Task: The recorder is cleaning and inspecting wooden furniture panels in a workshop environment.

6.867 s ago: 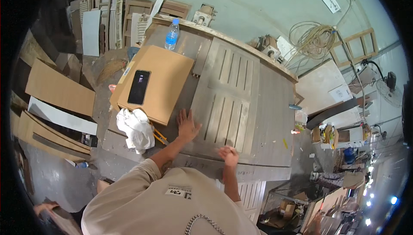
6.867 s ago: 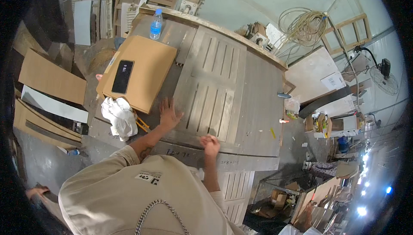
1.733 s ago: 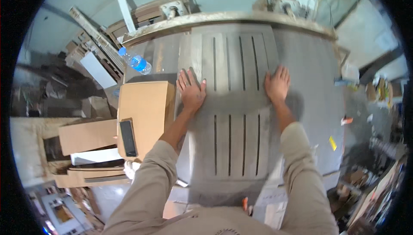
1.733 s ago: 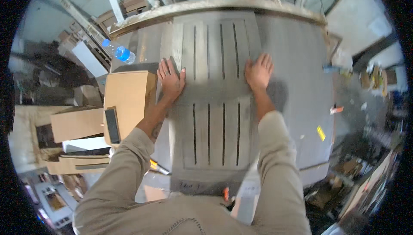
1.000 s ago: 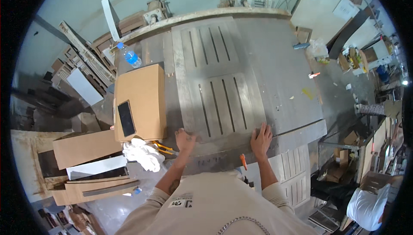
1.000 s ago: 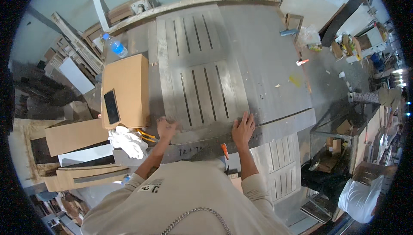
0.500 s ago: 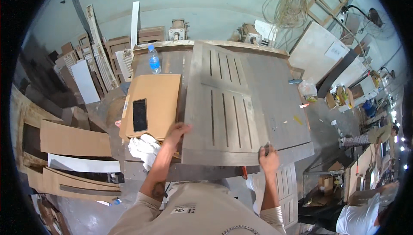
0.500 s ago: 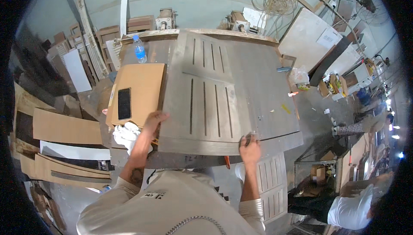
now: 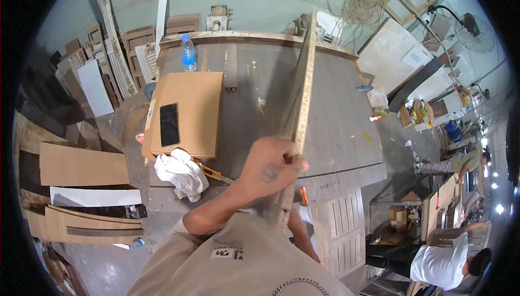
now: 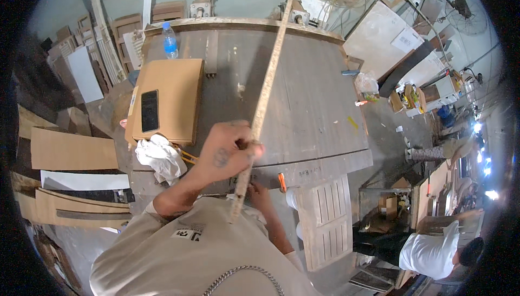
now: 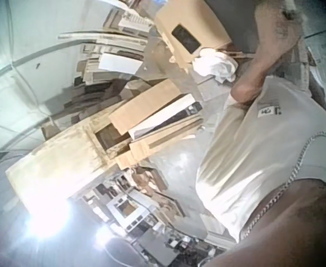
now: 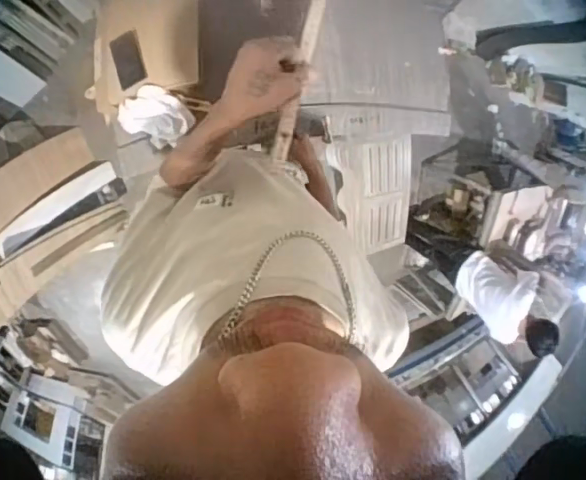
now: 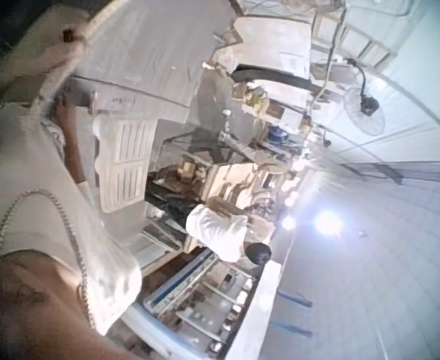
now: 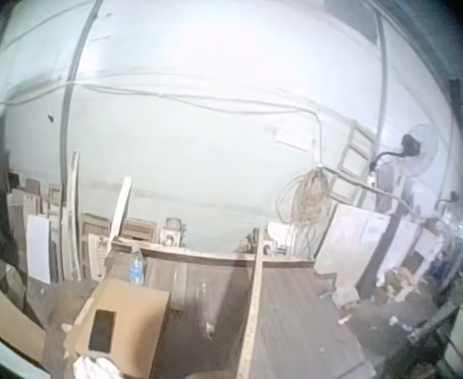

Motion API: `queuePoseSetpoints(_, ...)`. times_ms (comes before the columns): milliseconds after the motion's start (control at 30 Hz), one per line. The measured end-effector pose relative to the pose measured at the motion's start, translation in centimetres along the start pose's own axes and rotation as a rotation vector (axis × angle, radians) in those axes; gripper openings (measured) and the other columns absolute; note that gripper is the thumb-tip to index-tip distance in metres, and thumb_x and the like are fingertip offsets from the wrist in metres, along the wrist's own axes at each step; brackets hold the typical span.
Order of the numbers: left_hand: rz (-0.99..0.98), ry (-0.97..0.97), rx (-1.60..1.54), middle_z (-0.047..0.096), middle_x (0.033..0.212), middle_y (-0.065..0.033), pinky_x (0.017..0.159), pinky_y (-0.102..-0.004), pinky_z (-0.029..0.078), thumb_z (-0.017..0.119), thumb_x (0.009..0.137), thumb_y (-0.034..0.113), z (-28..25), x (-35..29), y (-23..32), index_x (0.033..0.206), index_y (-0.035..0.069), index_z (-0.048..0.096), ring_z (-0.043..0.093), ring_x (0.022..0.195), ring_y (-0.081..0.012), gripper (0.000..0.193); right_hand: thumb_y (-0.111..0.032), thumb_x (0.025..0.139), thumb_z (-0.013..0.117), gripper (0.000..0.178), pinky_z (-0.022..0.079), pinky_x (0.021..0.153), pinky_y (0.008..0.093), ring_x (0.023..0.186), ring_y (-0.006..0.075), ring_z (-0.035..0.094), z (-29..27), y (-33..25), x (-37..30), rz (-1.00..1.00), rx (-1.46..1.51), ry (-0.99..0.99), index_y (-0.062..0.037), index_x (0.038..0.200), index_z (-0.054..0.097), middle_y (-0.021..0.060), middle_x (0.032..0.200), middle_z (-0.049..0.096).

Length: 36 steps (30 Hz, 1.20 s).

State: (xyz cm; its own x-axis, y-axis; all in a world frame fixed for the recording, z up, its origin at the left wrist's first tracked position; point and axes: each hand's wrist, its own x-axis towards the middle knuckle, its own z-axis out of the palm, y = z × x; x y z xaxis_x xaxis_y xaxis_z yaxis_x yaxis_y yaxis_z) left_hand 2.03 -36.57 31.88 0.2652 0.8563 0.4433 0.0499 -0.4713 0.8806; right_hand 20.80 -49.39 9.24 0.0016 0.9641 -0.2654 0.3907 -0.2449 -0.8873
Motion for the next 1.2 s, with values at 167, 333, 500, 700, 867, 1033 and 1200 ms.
queuePoseSetpoints(167, -0.147, -0.170, 0.096, 0.046, 0.058, -0.0095, 0.050, -0.0337, 0.036, 0.071, 0.078, 0.020, 2.4, 0.9, 1.1, 0.056, 0.001, 0.045, 0.045, 0.054, -0.0162, 0.039, -0.027, 0.099, 0.053, 0.033, 0.047, 0.075, 0.0248, 0.084, 0.0082, 0.056, -6.7, -7.6, 1.4, 0.026, 0.258, 0.024, -0.0020, 0.120, 0.061, -0.0008, 0.096, 0.064)
queuePoseSetpoints(333, -0.578, -0.055, -0.593, 0.063, 0.076, -0.0077, 0.075, -0.0310, 0.048, 0.048, 0.096, 0.047, 2.8, -0.3, -8.4, 0.078, -0.002, 0.068, 0.060, 0.073, -0.0177, 0.056, -0.034, 0.099, 0.052, 0.054, 0.044, 0.099, 0.0382, 0.121, 0.0248, 0.052, -13.2, -18.8, 1.0, -0.269, 0.448, 0.166, 0.0005, 0.140, 0.042, 0.0188, 0.133, 0.052)
queuePoseSetpoints(500, -1.048, 0.096, -0.247, 0.061, 0.120, -0.0207, 0.095, -0.0384, 0.046, 0.043, 0.095, 0.058, 4.6, -8.9, -23.9, 0.128, -0.008, 0.051, 0.058, 0.110, -0.0268, 0.074, -0.024, 0.094, 0.059, 0.068, 0.021, 0.114, 0.0337, 0.139, 0.0250, 0.031, -14.3, -22.2, 0.8, -0.250, 0.144, 0.197, 0.0072, 0.145, 0.028, 0.0196, 0.148, 0.037)
queuePoseSetpoints(700, -1.248, -0.215, -0.268, 0.049, 0.137, -0.0216, 0.107, -0.0380, 0.035, 0.043, 0.093, 0.060, 9.3, -11.1, -29.7, 0.141, -0.003, 0.039, 0.047, 0.127, -0.0303, 0.079, -0.012, 0.087, 0.059, 0.063, 0.023, 0.112, 0.0308, 0.137, 0.0227, 0.034, -16.0, -21.0, 0.3, -0.080, 0.270, 0.285, 0.0044, 0.143, 0.035, 0.0161, 0.146, 0.041)
queuePoseSetpoints(867, -1.278, -0.120, -0.645, 0.050, 0.131, -0.0194, 0.104, -0.0392, 0.036, 0.047, 0.093, 0.057, 7.1, -9.2, -26.6, 0.135, -0.007, 0.039, 0.049, 0.120, -0.0284, 0.077, -0.015, 0.090, 0.058, 0.057, 0.028, 0.107, 0.0277, 0.127, 0.0181, 0.043, -15.0, -22.6, -0.7, 0.085, 0.142, 0.442, 0.0046, 0.140, 0.040, 0.0142, 0.137, 0.050)
queuePoseSetpoints(1033, -1.300, 0.018, -0.927, 0.058, 0.074, 0.0052, 0.066, -0.0317, 0.046, 0.047, 0.097, 0.048, 7.3, -11.1, -36.5, 0.083, 0.018, 0.058, 0.055, 0.069, -0.0126, 0.035, -0.021, 0.094, 0.057, 0.032, 0.040, 0.069, 0.0336, 0.074, 0.0151, 0.043, -13.9, -23.4, -0.7, 0.000, -0.356, 0.450, 0.0024, 0.117, 0.056, 0.0076, 0.078, 0.049)
queuePoseSetpoints(1200, -1.395, -0.180, -0.757, 0.028, 0.057, 0.0097, 0.049, -0.0258, 0.022, 0.053, 0.094, 0.051, 8.7, -8.8, -27.7, 0.063, 0.026, 0.036, 0.025, 0.049, -0.0066, 0.044, -0.020, 0.095, 0.054, 0.031, 0.044, 0.074, 0.0365, 0.076, 0.0227, 0.052, -11.3, -24.6, -4.3, -0.011, -0.389, 0.569, 0.0029, 0.116, 0.054, 0.0195, 0.082, 0.057)
